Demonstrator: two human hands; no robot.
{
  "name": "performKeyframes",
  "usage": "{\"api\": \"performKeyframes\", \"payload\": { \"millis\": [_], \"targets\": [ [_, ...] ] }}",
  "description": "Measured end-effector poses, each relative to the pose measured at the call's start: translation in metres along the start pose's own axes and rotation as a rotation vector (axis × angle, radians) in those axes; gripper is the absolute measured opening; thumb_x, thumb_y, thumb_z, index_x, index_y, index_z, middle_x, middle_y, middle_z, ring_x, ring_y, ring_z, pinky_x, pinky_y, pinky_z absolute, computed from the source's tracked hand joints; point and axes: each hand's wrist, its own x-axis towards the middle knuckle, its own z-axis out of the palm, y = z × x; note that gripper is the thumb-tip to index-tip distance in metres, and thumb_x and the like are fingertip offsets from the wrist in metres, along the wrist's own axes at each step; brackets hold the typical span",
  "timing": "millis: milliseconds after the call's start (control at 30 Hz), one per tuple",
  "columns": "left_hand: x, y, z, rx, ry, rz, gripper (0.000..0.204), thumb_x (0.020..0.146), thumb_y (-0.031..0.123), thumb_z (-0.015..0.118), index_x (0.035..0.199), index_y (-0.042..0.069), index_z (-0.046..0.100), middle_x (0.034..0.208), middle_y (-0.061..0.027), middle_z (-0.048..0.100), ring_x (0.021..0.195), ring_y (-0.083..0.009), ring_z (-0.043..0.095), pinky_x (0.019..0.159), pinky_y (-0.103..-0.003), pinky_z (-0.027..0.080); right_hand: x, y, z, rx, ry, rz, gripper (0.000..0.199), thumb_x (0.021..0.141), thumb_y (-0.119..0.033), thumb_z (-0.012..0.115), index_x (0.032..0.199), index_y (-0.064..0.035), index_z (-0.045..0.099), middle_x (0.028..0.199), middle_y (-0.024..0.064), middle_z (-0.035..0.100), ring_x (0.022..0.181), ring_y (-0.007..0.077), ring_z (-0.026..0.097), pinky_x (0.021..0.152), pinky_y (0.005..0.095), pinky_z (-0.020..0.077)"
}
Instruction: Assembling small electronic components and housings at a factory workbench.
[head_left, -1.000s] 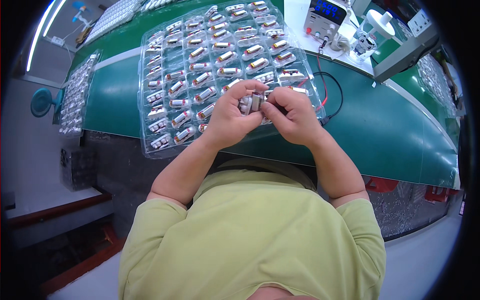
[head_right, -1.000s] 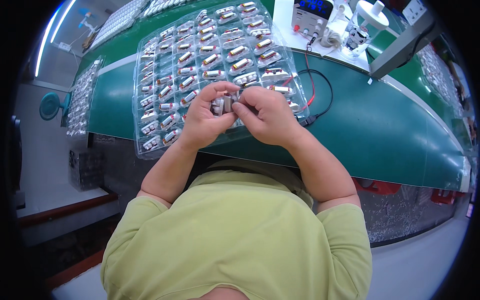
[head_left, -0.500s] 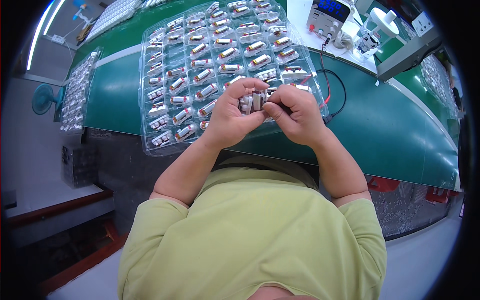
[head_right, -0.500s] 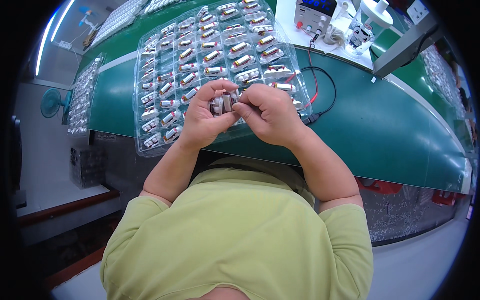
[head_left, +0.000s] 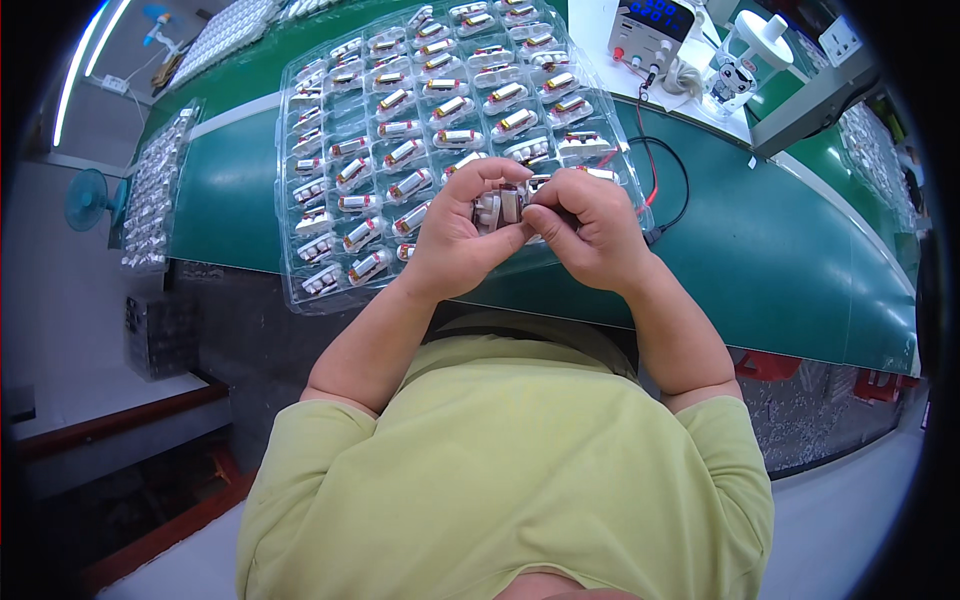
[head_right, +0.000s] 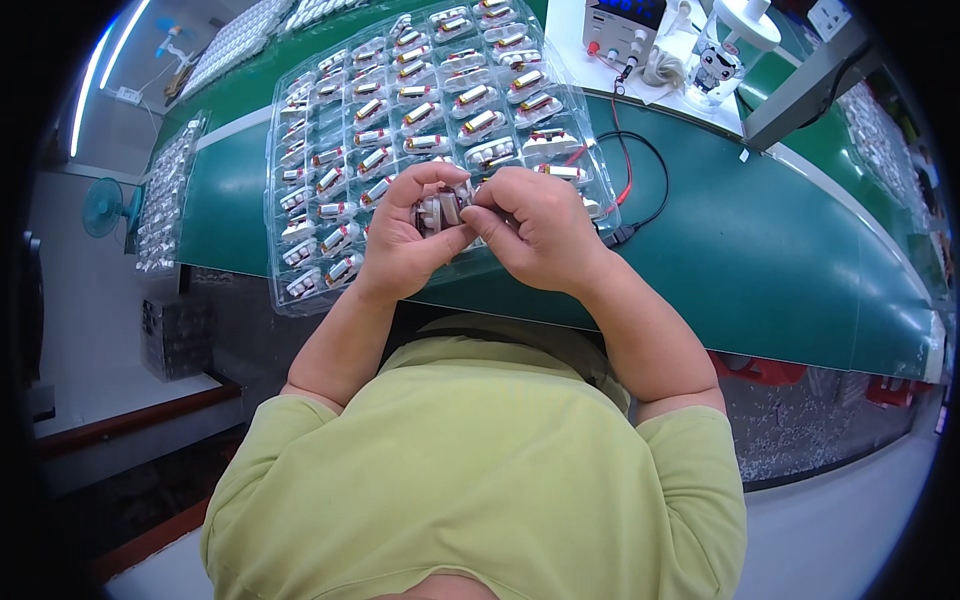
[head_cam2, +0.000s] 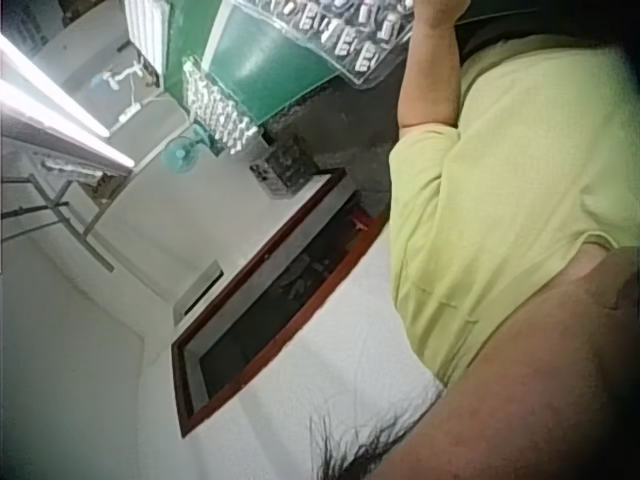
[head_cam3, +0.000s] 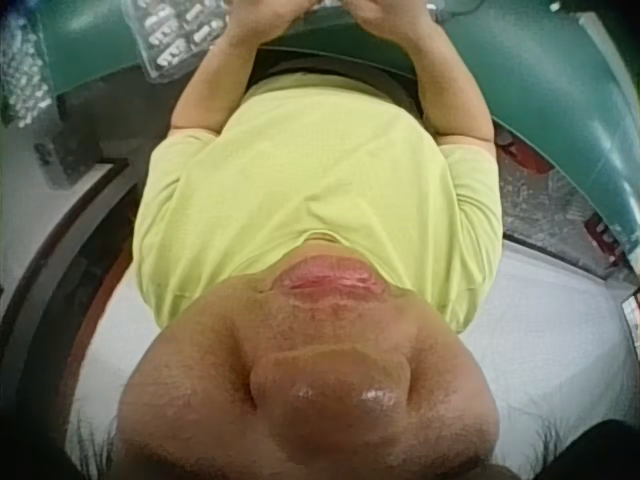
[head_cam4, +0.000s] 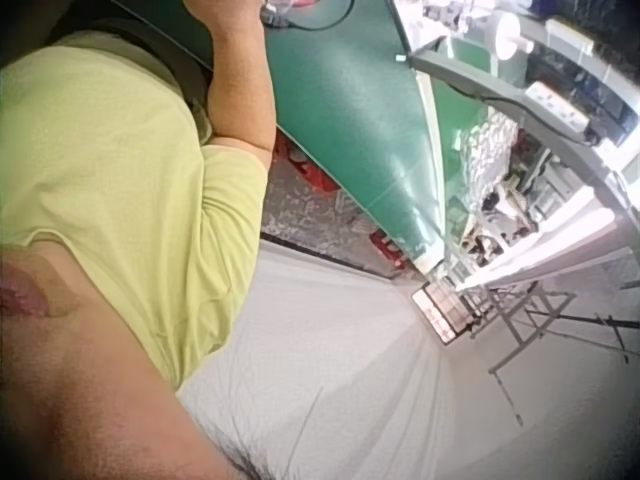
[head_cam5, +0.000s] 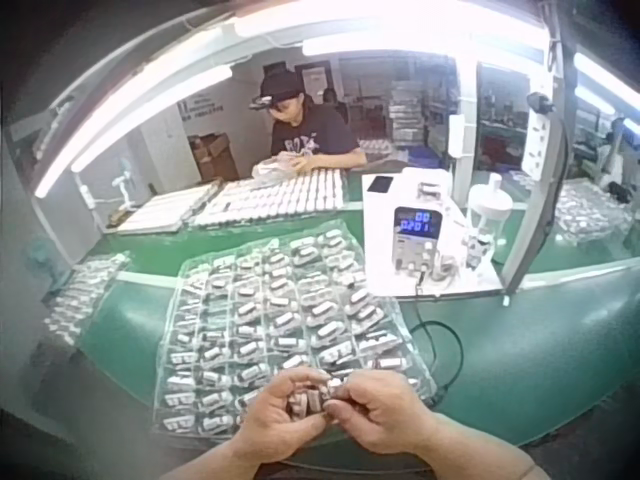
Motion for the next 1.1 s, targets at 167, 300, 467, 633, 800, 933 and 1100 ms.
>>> {"api": "performKeyframes", "payload": {
  "millis": [167, 300, 467, 633, 800, 933, 1100],
  "targets": [
    [-0.002, -0.003, -0.003, 0.053, 0.009, -0.01, 0.043, 0.078, -0.003, 0.069, 0.117, 0.007, 0.055, 0.099, -0.0011, 0.058, 0.086, -0.0056, 0.055, 0.073, -0.022, 0.046, -0.002, 0.003, 0.001, -0.059, -0.044, 0.025, 0.011, 0.081, -0.013, 0.068, 0.078, -0.005, 0.061, 0.07, 0.0105, 0.059, 0.062, 0.0283, 0.058, 0.055, 0.0369, 0.0443],
    [-0.003, 0.004, -0.005, 0.108, -0.024, -0.085, 0.04, 0.075, 0.0, 0.067, 0.114, 0.006, 0.058, 0.101, -0.0008, 0.059, 0.088, -0.0064, 0.055, 0.076, -0.023, 0.046, -0.002, -0.001, 0.0, 0.007, -0.138, 0.117, 0.014, 0.082, -0.016, 0.066, 0.075, -0.0058, 0.06, 0.068, 0.0104, 0.059, 0.061, 0.0287, 0.059, 0.055, 0.0371, 0.0437],
    [-0.002, 0.01, -0.01, 0.158, 0.017, -0.188, 0.037, 0.073, 0.003, 0.066, 0.11, 0.005, 0.06, 0.096, -0.0013, 0.062, 0.086, -0.0072, 0.057, 0.076, -0.023, 0.047, -0.002, 0.001, 0.01, 0.005, -0.059, 0.063, 0.013, 0.082, -0.013, 0.066, 0.073, -0.0042, 0.061, 0.067, 0.0109, 0.058, 0.058, 0.0275, 0.057, 0.053, 0.0362, 0.0429],
    [0.014, 0.013, -0.022, 0.17, 0.296, -0.197, 0.038, 0.074, -0.002, 0.065, 0.111, 0.007, 0.061, 0.086, -0.0032, 0.066, 0.06, -0.0034, 0.053, 0.049, -0.018, 0.041, -0.005, -0.005, -0.004, 0.143, 0.067, 0.24, 0.018, 0.084, -0.008, 0.065, 0.069, -0.0006, 0.059, 0.056, 0.0035, 0.049, 0.051, 0.0093, 0.043, 0.047, 0.0279, 0.0335],
    [-0.002, 0.011, -0.046, 0.126, 0.346, -0.172, 0.039, 0.073, 0.0, 0.067, 0.111, 0.007, 0.058, 0.087, -0.0042, 0.064, 0.065, -0.0051, 0.054, 0.055, -0.02, 0.044, -0.003, 0.012, -0.017, 0.361, 0.123, 0.355, 0.017, 0.089, -0.011, 0.063, 0.076, -0.0007, 0.061, 0.062, -0.0051, 0.051, 0.057, 0.0026, 0.04, 0.05, 0.0225, 0.031],
    [-0.007, 0.002, -0.066, 0.396, 0.191, -0.199, 0.035, 0.073, 0.004, 0.072, 0.105, 0.006, 0.058, 0.09, -0.0037, 0.061, 0.075, -0.0073, 0.055, 0.065, -0.024, 0.046, -0.005, 0.009, -0.004, 0.298, 0.018, 0.354, 0.018, 0.091, -0.014, 0.063, 0.079, -0.0009, 0.061, 0.066, -0.0044, 0.055, 0.061, 0.0027, 0.043, 0.054, 0.0212, 0.0324],
    [0.027, 0.015, -0.167, 0.926, 0.559, -0.179, 0.028, 0.074, 0.027, 0.073, 0.094, 0.008, 0.07, 0.091, -0.0121, 0.066, 0.083, -0.0242, 0.065, 0.072, -0.034, 0.05, 0.0, 0.012, 0.002, 0.338, 0.06, 0.407, 0.019, 0.092, -0.015, 0.063, 0.079, -0.0008, 0.062, 0.07, -0.0028, 0.057, 0.065, 0.0038, 0.046, 0.058, 0.0211, 0.0356]
  ]
}}
